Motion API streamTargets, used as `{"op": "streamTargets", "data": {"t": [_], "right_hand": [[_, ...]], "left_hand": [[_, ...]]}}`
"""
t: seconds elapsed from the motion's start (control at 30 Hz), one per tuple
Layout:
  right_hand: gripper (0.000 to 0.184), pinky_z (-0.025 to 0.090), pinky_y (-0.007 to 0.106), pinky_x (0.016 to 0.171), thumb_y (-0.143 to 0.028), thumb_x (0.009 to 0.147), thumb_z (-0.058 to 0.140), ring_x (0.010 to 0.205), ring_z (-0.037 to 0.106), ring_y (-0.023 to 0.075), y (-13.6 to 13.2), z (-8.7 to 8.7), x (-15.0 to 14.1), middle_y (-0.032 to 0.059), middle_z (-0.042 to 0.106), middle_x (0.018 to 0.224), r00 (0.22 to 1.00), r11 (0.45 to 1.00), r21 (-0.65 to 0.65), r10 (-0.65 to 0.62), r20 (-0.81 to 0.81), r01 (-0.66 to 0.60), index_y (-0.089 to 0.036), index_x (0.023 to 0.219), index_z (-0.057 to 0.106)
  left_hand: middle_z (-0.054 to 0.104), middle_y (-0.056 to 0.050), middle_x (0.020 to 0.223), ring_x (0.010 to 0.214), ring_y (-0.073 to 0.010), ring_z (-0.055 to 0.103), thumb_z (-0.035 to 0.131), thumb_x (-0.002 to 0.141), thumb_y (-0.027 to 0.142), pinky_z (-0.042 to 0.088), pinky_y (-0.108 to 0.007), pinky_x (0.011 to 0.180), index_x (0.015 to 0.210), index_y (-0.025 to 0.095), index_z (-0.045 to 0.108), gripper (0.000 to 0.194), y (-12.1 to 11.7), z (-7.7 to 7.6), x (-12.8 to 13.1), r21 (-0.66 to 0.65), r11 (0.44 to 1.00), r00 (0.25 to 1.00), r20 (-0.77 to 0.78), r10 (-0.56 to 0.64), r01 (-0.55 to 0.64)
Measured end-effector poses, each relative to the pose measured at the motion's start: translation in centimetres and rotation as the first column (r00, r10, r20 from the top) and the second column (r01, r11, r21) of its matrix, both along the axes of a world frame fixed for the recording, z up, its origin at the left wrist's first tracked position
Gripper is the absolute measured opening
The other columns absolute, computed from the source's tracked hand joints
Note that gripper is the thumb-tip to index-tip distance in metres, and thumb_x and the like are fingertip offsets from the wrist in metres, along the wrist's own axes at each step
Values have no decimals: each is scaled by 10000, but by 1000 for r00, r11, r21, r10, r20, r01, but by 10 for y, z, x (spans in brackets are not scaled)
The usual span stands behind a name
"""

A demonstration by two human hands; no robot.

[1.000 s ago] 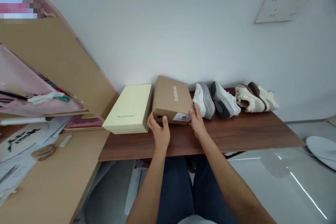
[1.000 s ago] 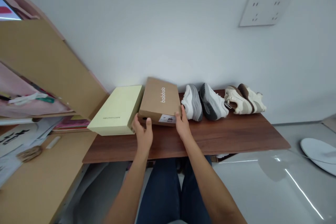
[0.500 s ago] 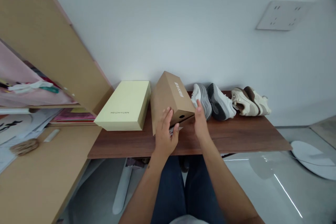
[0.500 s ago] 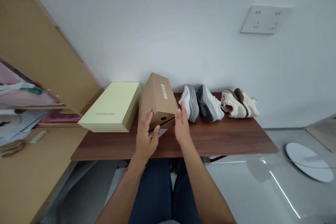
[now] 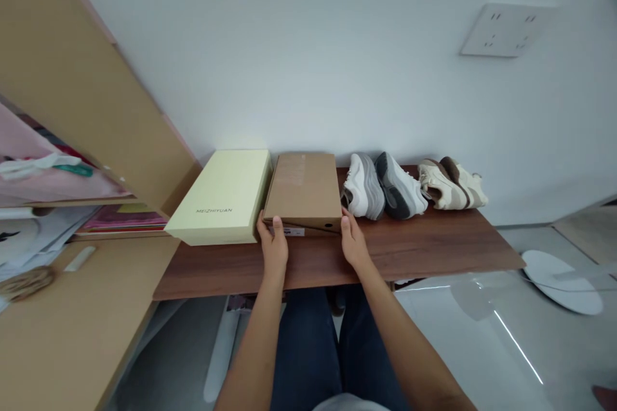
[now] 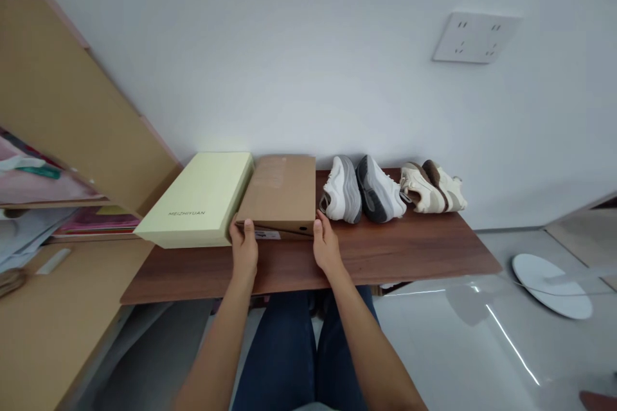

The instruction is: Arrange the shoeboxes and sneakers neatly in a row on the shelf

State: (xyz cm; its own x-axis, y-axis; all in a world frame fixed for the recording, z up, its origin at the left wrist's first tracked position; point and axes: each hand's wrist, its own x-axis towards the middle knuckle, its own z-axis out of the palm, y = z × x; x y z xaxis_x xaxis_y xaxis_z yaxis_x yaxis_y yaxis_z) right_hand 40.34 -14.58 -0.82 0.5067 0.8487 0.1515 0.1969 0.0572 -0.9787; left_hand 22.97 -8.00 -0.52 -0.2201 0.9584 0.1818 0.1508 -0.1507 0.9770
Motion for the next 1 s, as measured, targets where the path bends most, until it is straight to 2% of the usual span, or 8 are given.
{"op": "streamTargets", "data": {"t": [0.1, 0.2, 0.37, 0.53, 0.8, 0.9, 0.97, 1.0], "right_hand": [[709, 326, 436, 1141, -688, 882, 427, 1350, 474, 257, 8, 3, 4, 102, 571, 1400, 1000, 1000, -16, -1, 12, 1, -228, 1418, 481], [723, 320, 449, 1140, -701, 872, 433, 1357, 466, 272, 15, 7, 10, 106, 565, 1406, 1000, 997, -72, -20, 20, 21, -233, 1421, 480], [685, 360, 464, 1108, -720, 879, 375, 1297, 528, 290, 18, 10, 21, 101, 628, 1330, 997, 991, -115, -68, 38, 72, -236, 1314, 588], [642, 389, 428, 1087, -706, 873, 400, 1264, 555, 286, 10, 9, 25, 104, 671, 1258, 992, 988, -91, -122, 36, 124, -223, 1207, 657], [629, 393, 466, 1055, -676, 895, 367, 1259, 542, 319, 12, 6, 23, 153, 679, 1198, 968, 954, -188, -212, 136, 235, -190, 1146, 677], [608, 384, 482, 1060, -646, 910, 372, 1250, 541, 319, 3, 15, 20, 160, 661, 1224, 958, 954, -183, -201, 203, 239, -185, 1191, 652], [591, 355, 498, 1084, -608, 914, 413, 1262, 521, 313, -11, 25, 11, 170, 612, 1296, 919, 955, -85, -245, 308, 283, -177, 1276, 594], [584, 338, 505, 1097, -581, 915, 439, 1274, 505, 307, -20, 30, 2, 173, 580, 1335, 887, 950, 0, -290, 358, 311, -175, 1318, 557]], "left_hand": [[431, -150, 1493, 1388, -233, 408, 452, 910, 613, 280, -379, 1171, 1431, 200, 375, 669, 5, 1, 11, 17, 999, 999, 5, -34, 33], [412, -161, 1504, 1395, -236, 397, 461, 913, 599, 272, -386, 1173, 1444, 191, 346, 679, 9, 0, 21, 12, 999, 999, 19, -51, 51], [421, -159, 1496, 1390, -235, 404, 467, 917, 583, 285, -395, 1165, 1438, 209, 340, 653, 13, 0, 33, -1, 995, 995, 23, -95, 95], [417, -170, 1495, 1397, -231, 397, 455, 930, 563, 283, -406, 1163, 1457, 195, 314, 657, 3, 0, 35, 6, 993, 993, 10, -121, 121], [386, -179, 1527, 1433, -239, 346, 480, 929, 537, 263, -417, 1172, 1454, 182, 369, 643, 10, -8, 18, 9, 947, 945, 73, -320, 320], [391, -174, 1526, 1441, -254, 332, 492, 922, 537, 266, -436, 1172, 1464, 197, 373, 651, -9, 6, 1, -10, 941, 940, 39, -338, 339], [400, -152, 1525, 1431, -251, 351, 491, 925, 529, 276, -433, 1172, 1471, 223, 376, 636, -29, 21, -26, 41, 937, 937, -51, -344, 347], [413, -134, 1520, 1421, -245, 367, 499, 926, 513, 284, -423, 1171, 1469, 245, 385, 616, -38, 28, -44, 109, 932, 936, -116, -333, 345]]}}
